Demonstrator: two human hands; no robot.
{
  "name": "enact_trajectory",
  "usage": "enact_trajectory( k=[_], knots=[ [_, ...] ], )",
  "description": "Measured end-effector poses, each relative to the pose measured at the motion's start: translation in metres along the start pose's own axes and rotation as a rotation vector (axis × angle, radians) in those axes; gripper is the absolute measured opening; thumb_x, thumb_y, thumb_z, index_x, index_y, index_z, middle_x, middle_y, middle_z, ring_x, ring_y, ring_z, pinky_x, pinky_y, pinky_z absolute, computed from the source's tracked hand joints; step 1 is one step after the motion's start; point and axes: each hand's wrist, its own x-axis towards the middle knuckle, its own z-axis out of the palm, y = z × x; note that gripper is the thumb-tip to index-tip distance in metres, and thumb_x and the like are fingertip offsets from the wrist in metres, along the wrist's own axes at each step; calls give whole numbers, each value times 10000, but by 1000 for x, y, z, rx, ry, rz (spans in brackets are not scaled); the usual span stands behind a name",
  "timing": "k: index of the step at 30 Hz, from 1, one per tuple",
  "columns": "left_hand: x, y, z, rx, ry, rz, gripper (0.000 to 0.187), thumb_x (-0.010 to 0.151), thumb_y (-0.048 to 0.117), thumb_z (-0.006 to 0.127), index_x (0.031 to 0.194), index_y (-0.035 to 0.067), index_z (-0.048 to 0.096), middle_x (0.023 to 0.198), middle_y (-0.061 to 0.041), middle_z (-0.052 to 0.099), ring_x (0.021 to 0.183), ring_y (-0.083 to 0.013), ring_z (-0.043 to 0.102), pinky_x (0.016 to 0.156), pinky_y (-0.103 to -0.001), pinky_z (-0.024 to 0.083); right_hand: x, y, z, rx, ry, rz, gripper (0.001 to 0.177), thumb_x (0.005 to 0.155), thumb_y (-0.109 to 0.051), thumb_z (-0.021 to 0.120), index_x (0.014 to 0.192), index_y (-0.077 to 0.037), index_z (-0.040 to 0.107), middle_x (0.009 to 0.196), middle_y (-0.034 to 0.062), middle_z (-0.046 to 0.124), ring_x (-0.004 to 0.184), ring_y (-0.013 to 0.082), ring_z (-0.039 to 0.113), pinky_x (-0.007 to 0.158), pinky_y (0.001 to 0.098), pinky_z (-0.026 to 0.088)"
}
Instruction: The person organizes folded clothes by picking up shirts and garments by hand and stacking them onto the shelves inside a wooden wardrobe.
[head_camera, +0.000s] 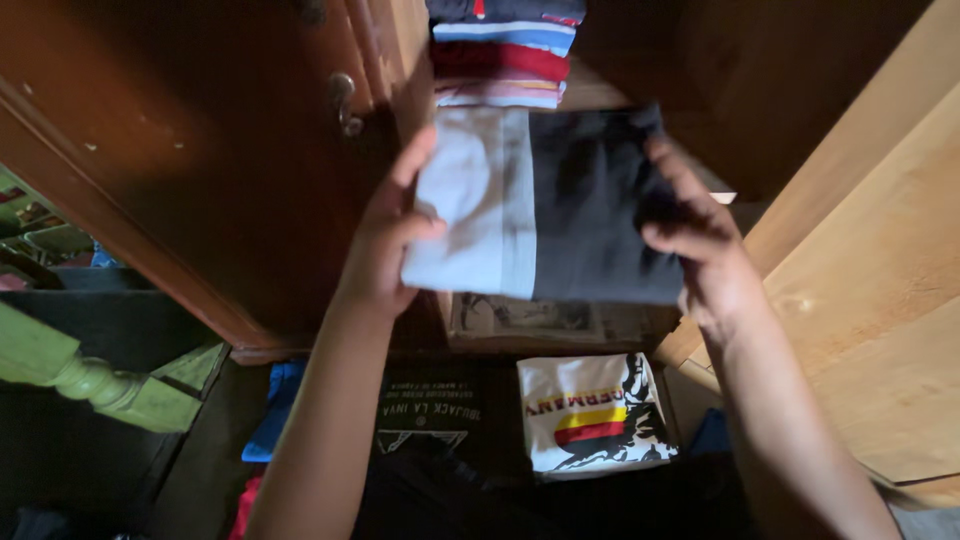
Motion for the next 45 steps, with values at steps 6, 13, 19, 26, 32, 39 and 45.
enact_trajectory(
  k=[6,13,19,26,32,39,45],
  knots=[
    [33,12,10,-251,-91,137,849,821,72,516,1644,37,309,1593,-150,447,1445,-260,483,1236,-420,405,33,-33,4,81,-89,-57,912,809,55,564,1664,30,248,1633,236,435,1445,318,515,1184,388,461],
    [64,6,2,-404,-88,108,802,845,89,500,1627,68,326,1574,-164,458,1437,-298,480,1246,-455,376,54,-42,2,95,-113,-53,871,843,80,518,1663,5,236,1635,235,427,1458,318,513,1198,409,468],
    [78,12,4,-468,-140,135,759,842,78,475,1592,83,367,1579,-161,463,1452,-326,481,1255,-515,378,80,-36,-9,46,-101,-146,835,854,48,512,1657,7,287,1694,218,376,1560,321,424,1294,399,368],
    [116,25,0,-313,-246,145,706,927,-26,454,1621,86,375,1561,-145,505,1460,-313,507,1258,-517,430,125,-55,-14,-81,-85,-138,838,814,-34,552,1630,-61,363,1665,179,425,1536,344,435,1273,428,408],
    [178,25,-11,-214,-152,183,731,813,-58,482,1536,54,462,1464,-164,553,1322,-321,580,1153,-497,510,180,-61,-32,-18,-265,-209,622,877,-70,559,1498,-69,521,1464,157,554,1409,340,548,1259,511,491],
    [268,20,-29,-152,36,261,393,756,-64,603,1147,-39,628,1112,-184,658,1048,-360,695,944,-516,611,253,-59,-53,59,-99,-83,333,884,-73,622,1211,-5,624,1162,134,690,1099,310,709,1052,487,602],
    [329,0,-57,-42,155,477,333,680,-55,641,1005,-1,592,931,-138,608,856,-309,688,720,-448,652,312,-37,-73,154,-140,-74,220,822,-61,622,1034,-33,671,1004,90,697,981,276,706,991,450,609]
  ],
)
